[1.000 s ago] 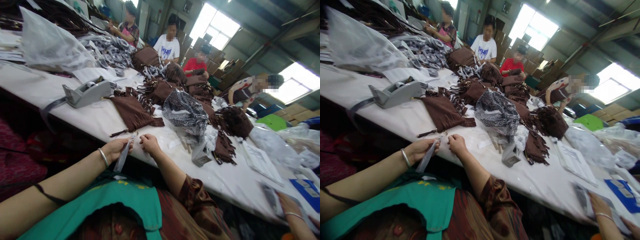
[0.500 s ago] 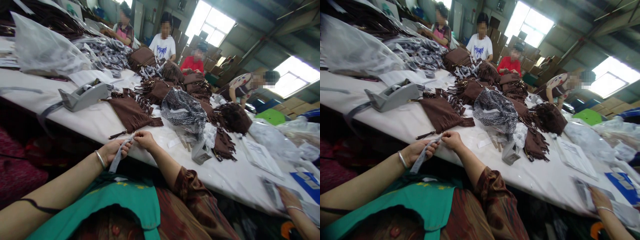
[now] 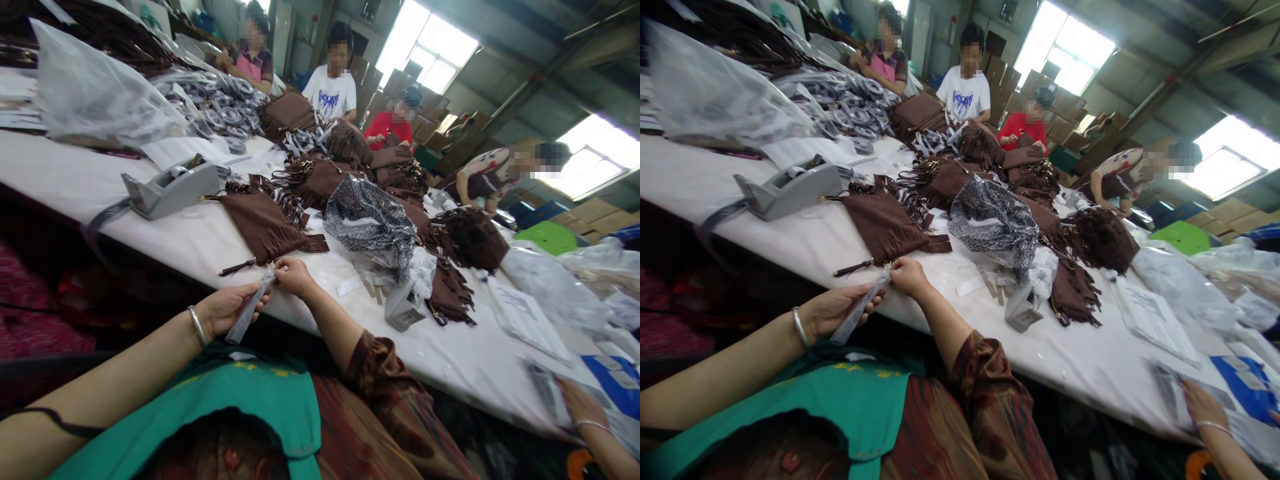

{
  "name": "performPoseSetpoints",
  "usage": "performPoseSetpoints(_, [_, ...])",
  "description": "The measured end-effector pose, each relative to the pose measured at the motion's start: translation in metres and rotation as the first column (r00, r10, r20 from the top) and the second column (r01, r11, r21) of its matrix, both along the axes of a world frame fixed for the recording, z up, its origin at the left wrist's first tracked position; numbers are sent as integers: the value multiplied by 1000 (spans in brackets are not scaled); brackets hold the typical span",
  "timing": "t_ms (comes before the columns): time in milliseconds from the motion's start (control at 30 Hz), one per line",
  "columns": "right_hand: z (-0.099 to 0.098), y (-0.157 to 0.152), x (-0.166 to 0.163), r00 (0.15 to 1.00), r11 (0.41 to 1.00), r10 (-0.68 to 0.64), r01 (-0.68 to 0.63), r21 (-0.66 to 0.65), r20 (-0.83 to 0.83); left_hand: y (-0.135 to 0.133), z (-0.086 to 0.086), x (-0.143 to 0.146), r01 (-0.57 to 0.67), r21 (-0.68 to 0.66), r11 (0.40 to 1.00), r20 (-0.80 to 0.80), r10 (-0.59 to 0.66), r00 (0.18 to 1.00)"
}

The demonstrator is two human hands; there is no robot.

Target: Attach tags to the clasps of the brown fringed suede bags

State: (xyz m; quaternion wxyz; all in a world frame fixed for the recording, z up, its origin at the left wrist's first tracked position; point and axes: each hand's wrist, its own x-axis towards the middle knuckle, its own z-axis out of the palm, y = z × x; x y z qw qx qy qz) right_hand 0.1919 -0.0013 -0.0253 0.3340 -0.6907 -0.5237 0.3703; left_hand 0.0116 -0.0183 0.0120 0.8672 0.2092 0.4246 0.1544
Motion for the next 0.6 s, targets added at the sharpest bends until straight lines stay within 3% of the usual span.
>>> performPoseSetpoints(167, [-7,-3,0,998,998,14,-11,60,-54,-14,-9,-4,-45,-52,998,22,46,999])
performPoseSetpoints(267, [-4,-16,0,996,993,-89,86,87,29,-20,-14,-3,-58,71,996,-93,64,994])
performPoseSetpoints(333, [1,-31,0,986,980,-107,84,180,124,-22,-15,-3,-22,181,983,-170,54,984])
performPoseSetpoints(400, [6,-47,-1,969,951,-5,-73,301,249,-22,-15,-4,9,267,964,-214,50,976])
performPoseSetpoints(467, [9,-58,-3,903,882,135,-298,366,409,-23,-14,-7,39,312,949,-207,28,978])
performPoseSetpoints(533, [9,-60,-5,797,799,224,-480,362,561,-24,-14,-9,70,344,936,-188,-5,982])
performPoseSetpoints(600, [9,-52,-7,715,737,240,-575,356,657,-26,-14,-10,110,388,915,-215,-26,976])
